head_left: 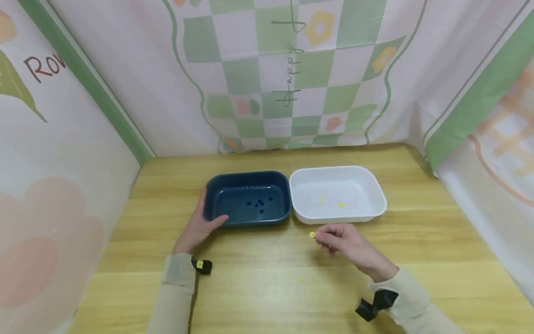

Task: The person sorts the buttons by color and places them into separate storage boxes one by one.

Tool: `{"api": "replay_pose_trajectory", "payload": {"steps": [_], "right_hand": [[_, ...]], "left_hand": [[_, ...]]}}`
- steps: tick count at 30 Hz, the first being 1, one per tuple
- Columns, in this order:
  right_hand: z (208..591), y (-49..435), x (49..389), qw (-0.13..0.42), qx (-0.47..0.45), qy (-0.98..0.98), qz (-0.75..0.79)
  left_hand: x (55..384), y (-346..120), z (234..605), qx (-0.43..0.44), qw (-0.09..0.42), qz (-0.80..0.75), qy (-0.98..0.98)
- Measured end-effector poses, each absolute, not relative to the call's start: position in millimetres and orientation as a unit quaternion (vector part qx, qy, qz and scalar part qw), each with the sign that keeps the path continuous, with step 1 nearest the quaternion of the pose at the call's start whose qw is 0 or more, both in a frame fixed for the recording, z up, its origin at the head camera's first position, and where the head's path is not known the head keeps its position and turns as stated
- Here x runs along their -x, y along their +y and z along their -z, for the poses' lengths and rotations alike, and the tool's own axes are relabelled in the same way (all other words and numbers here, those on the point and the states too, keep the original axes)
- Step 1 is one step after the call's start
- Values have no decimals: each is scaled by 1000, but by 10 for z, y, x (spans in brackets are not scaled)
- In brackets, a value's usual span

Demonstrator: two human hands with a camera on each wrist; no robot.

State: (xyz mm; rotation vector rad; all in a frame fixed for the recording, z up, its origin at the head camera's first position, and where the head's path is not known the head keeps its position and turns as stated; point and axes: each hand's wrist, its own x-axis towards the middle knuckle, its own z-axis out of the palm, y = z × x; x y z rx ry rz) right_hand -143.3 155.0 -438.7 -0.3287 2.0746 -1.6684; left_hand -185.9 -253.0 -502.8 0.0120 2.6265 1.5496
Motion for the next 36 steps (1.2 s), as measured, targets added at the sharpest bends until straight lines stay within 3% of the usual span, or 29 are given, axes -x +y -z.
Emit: {"api": "replay_pose_trajectory", "payload": {"steps": [36], "right_hand": [[4204, 1696, 1812, 172, 60, 729, 660]], "left_hand": [[1822, -2516, 5008, -11, 41, -507, 861]]}}
